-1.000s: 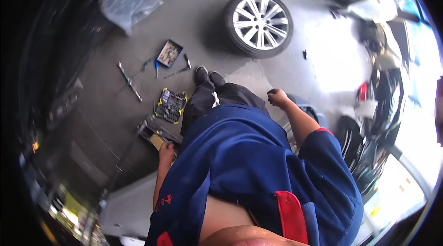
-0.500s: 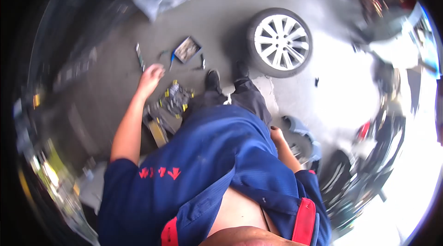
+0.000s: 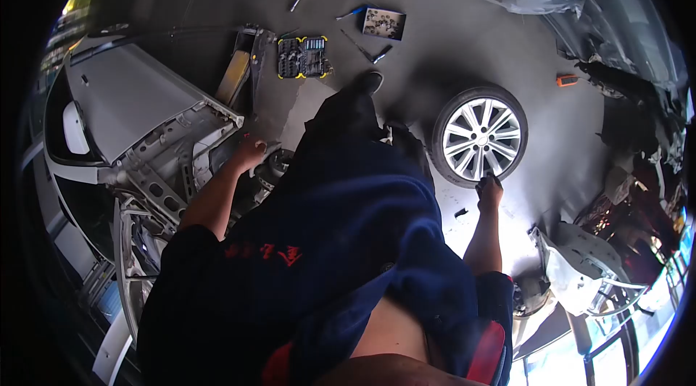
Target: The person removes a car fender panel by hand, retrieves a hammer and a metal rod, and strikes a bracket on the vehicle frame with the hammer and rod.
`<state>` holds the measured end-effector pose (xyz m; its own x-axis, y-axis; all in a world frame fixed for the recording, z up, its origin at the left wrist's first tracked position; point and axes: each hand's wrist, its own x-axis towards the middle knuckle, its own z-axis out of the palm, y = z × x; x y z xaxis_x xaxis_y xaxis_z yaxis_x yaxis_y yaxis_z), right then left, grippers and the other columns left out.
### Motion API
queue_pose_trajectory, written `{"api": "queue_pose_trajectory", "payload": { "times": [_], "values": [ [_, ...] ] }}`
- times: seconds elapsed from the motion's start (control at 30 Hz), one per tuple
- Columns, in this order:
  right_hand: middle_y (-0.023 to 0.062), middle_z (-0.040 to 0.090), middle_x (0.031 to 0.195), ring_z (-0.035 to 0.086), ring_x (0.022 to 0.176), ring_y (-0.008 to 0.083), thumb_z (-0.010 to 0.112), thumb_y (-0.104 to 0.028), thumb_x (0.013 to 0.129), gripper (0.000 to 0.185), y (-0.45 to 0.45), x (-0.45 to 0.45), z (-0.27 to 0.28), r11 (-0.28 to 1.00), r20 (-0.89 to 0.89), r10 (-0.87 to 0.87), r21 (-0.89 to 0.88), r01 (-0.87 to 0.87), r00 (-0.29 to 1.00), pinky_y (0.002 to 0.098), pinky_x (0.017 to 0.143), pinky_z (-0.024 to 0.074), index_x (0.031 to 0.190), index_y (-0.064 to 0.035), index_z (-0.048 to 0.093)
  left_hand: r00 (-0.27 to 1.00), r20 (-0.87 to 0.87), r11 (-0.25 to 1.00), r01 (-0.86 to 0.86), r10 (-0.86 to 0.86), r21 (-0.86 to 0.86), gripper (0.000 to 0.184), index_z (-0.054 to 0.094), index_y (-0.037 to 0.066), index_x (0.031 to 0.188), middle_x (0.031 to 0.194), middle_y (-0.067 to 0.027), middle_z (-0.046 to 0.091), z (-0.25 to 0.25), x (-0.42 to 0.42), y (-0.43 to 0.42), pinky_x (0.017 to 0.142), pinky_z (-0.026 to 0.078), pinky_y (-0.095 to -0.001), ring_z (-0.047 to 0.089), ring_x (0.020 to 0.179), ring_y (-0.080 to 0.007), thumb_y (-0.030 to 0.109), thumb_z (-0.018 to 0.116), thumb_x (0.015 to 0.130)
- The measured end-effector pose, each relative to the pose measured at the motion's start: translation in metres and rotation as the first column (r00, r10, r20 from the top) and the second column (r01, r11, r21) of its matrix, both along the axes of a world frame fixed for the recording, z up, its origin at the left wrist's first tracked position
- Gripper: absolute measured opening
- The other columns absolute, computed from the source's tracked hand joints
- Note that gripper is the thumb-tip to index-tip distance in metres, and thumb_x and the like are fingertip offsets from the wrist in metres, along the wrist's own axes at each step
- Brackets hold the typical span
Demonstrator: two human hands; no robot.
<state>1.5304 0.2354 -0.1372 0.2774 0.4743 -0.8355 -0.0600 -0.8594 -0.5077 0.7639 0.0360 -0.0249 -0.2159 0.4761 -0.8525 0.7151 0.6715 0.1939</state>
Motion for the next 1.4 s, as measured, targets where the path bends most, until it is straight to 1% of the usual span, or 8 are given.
{"api": "queue_pose_trajectory", "payload": {
  "times": [0.1, 0.23, 0.37, 0.6, 0.67, 0.8, 1.17, 1.4],
  "values": [
    [0.0022, 0.062, 0.078, 0.058, 0.060, 0.0125, 0.054, -0.014, 0.098, 0.033, 0.042, -0.065, 0.027, 0.987, 0.044, 0.157, 0.011, -0.158, 0.987, 0.0266, 0.052, 0.0469, 0.126, -0.0010, 0.067, 0.999, -0.006, 0.984, -0.039, 0.040, 0.173, 0.024, 0.066, -0.002, 0.091, 0.092, -0.0251, 0.069, -0.005, 0.011, -0.009, 0.076, 0.050, -0.0504, 0.069, 0.089, -0.0395, 0.016, 0.051, 0.098],
    [0.0052, 0.068, 0.088, 0.065, 0.066, 0.0149, 0.061, -0.023, 0.099, 0.029, 0.044, -0.130, 0.031, 0.879, -0.036, 0.474, -0.051, -0.475, 0.880, 0.0293, 0.058, 0.0505, 0.122, -0.0047, 0.068, 1.000, -0.005, 0.980, -0.025, 0.026, 0.199, 0.025, 0.073, 0.008, 0.111, 0.110, -0.0177, 0.073, -0.021, 0.003, 0.025, 0.089, 0.054, -0.0419, 0.071, 0.102, -0.0303, 0.020, 0.056, 0.098],
    [0.0072, 0.069, 0.089, 0.066, 0.071, 0.0159, 0.061, -0.022, 0.100, 0.036, 0.030, -0.175, 0.039, 0.853, -0.023, 0.507, -0.129, -0.505, 0.862, 0.0308, 0.065, 0.0557, 0.129, -0.0016, 0.065, 0.984, 0.133, 0.970, -0.146, 0.122, 0.192, 0.029, 0.071, 0.002, 0.112, 0.115, -0.0221, 0.071, -0.022, -0.027, 0.095, 0.096, 0.052, -0.0447, 0.067, 0.113, -0.0383, 0.021, 0.052, 0.100],
    [0.0075, 0.069, 0.084, 0.063, 0.066, 0.0144, 0.060, -0.016, 0.099, 0.031, -0.041, -0.174, 0.117, 0.992, 0.123, 0.100, -0.093, -0.088, 0.987, 0.0297, 0.058, 0.0524, 0.124, 0.0020, 0.067, 0.993, 0.114, 0.968, -0.040, 0.011, 0.249, 0.031, 0.069, -0.003, 0.099, 0.092, -0.0178, 0.073, -0.143, -0.132, 0.217, 0.077, 0.054, -0.0432, 0.071, 0.083, -0.0299, 0.026, 0.057, 0.098],
    [0.0084, 0.071, 0.085, 0.065, 0.067, 0.0155, 0.061, -0.016, 0.097, 0.031, -0.090, -0.153, 0.116, 0.994, 0.174, -0.001, -0.106, 0.020, 0.985, 0.0303, 0.059, 0.0545, 0.121, 0.0016, 0.070, 0.960, 0.226, 0.969, -0.198, 0.162, 0.146, 0.025, 0.068, -0.001, 0.102, 0.088, -0.0111, 0.071, -0.166, -0.146, 0.276, 0.064, 0.052, -0.0367, 0.067, 0.070, -0.0214, 0.023, 0.059, 0.098],
    [0.0083, 0.069, 0.088, 0.064, 0.069, 0.0170, 0.059, -0.013, 0.096, 0.032, -0.152, -0.152, 0.136, 0.946, 0.190, -0.240, -0.176, 0.274, 0.952, 0.0308, 0.059, 0.0539, 0.123, 0.0018, 0.067, 0.880, 0.368, 0.927, -0.360, 0.299, 0.108, 0.021, 0.063, 0.006, 0.116, 0.084, -0.0025, 0.067, -0.119, -0.074, 0.386, 0.050, 0.044, -0.0261, 0.060, 0.061, -0.0114, 0.018, 0.059, 0.100],
    [0.0094, 0.073, 0.093, 0.069, 0.075, 0.0189, 0.060, -0.017, 0.095, 0.034, -0.207, -0.125, 0.078, 0.889, 0.079, -0.385, -0.235, 0.393, 0.919, 0.0326, 0.062, 0.0569, 0.123, -0.0012, 0.071, 0.847, 0.376, 0.923, 0.306, -0.375, 0.231, 0.027, 0.067, -0.001, 0.119, 0.094, -0.0082, 0.073, -0.069, 0.206, 0.479, 0.065, 0.054, -0.0297, 0.067, 0.075, -0.0143, 0.016, 0.058, 0.100],
    [0.0118, 0.072, 0.092, 0.067, 0.072, 0.0195, 0.058, -0.012, 0.094, 0.034, -0.164, -0.049, 0.030, 0.723, 0.023, -0.690, 0.045, 0.689, 0.723, 0.0322, 0.062, 0.0564, 0.124, 0.0022, 0.068, 0.410, 0.001, 0.393, 0.874, -0.912, 0.284, 0.034, 0.075, 0.003, 0.116, 0.115, -0.0195, 0.075, -0.020, 0.341, 0.530, 0.096, 0.055, -0.0411, 0.072, 0.108, -0.0322, 0.024, 0.058, 0.096]
  ]
}}
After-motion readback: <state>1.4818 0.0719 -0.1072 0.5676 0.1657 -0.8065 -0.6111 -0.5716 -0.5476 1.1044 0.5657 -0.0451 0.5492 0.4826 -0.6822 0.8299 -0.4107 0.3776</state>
